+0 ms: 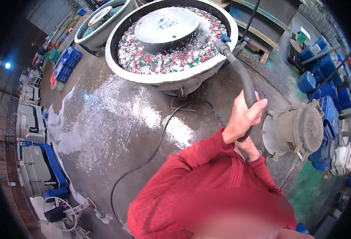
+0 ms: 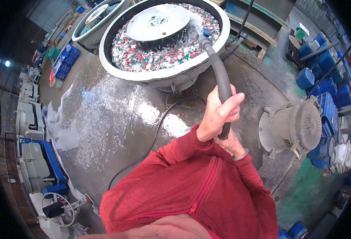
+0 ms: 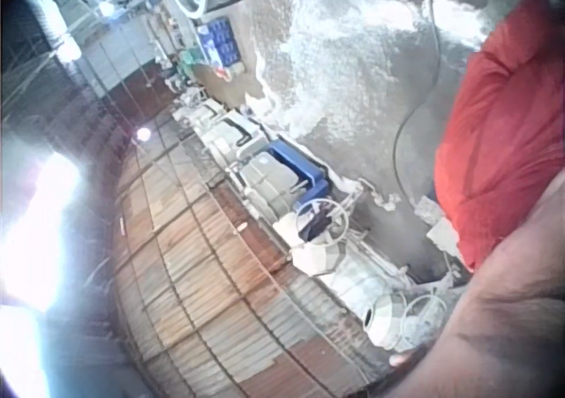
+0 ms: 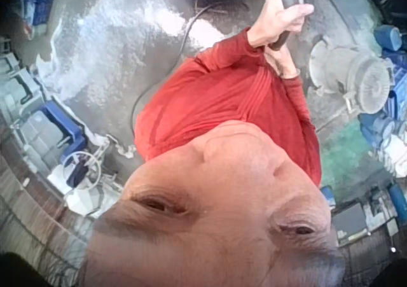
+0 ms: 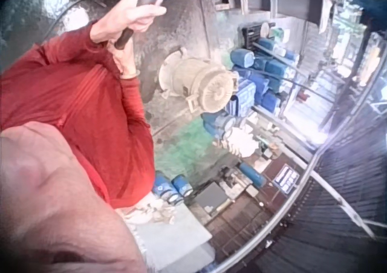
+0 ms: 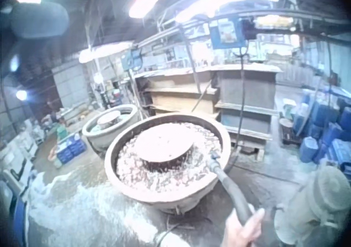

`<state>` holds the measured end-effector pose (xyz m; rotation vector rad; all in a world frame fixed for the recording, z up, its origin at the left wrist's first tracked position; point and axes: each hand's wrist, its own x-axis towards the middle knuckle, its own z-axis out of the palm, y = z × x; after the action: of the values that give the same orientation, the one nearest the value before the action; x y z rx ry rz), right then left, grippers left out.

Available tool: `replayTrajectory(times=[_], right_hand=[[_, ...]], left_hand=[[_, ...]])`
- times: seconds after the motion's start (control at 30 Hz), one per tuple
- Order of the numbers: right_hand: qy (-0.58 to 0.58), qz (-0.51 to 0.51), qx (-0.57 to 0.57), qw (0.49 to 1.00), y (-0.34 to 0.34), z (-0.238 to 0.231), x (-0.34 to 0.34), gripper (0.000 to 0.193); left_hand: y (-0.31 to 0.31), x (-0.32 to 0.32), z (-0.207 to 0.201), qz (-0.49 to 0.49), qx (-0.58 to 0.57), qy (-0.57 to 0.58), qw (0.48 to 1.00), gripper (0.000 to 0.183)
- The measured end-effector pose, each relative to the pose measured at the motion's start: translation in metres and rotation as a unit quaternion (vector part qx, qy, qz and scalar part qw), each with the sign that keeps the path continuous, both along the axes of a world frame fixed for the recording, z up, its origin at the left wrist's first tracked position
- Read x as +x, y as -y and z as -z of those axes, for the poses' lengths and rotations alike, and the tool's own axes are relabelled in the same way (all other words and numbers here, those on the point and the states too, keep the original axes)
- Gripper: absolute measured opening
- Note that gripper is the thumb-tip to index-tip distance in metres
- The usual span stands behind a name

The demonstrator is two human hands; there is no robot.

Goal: The person holds a water hose with a blue valve and sprays water into two large industrial vibratory bowls containing colorful media, moving the hose to rinse the contents and the interior surfaces of the bowls.

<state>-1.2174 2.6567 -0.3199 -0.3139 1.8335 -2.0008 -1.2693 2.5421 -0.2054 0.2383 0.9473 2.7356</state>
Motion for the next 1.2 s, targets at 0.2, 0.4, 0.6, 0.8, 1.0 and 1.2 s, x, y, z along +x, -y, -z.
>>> replayTrajectory(times=[0.2, 0.4, 0.6, 0.8, 1.0, 1.2], right_hand=[[-0.042, 0.008, 0.026, 0.999, -0.066, 0.026, -0.058, 0.015], [0.076, -0.056, -0.027, 0.995, -0.17, 0.011, -0.128, 0.015], [0.129, -0.219, 0.027, 0.967, -0.282, -0.02, -0.216, 0.029], [0.14, -0.229, 0.024, 0.963, -0.336, -0.015, -0.27, 0.028], [0.181, -0.147, 0.006, 0.972, -0.374, 0.015, -0.296, 0.015], [0.108, -0.091, 0.05, 0.989, -0.397, 0.044, -0.341, 0.062]], left_hand=[[-0.065, -0.05, 0.013, -0.028, 0.006, 0.025, 0.999, 0.02], [-0.17, -0.125, 0.032, -0.111, 0.028, 0.03, 0.993, 0.021], [-0.263, -0.188, -0.007, -0.179, 0.042, 0.033, 0.982, 0.02], [-0.315, -0.244, -0.001, -0.192, 0.036, 0.058, 0.979, 0.019], [-0.36, -0.282, 0.036, -0.176, 0.034, 0.105, 0.978, 0.02], [-0.386, -0.313, 0.037, -0.199, 0.01, 0.057, 0.978, 0.019]])
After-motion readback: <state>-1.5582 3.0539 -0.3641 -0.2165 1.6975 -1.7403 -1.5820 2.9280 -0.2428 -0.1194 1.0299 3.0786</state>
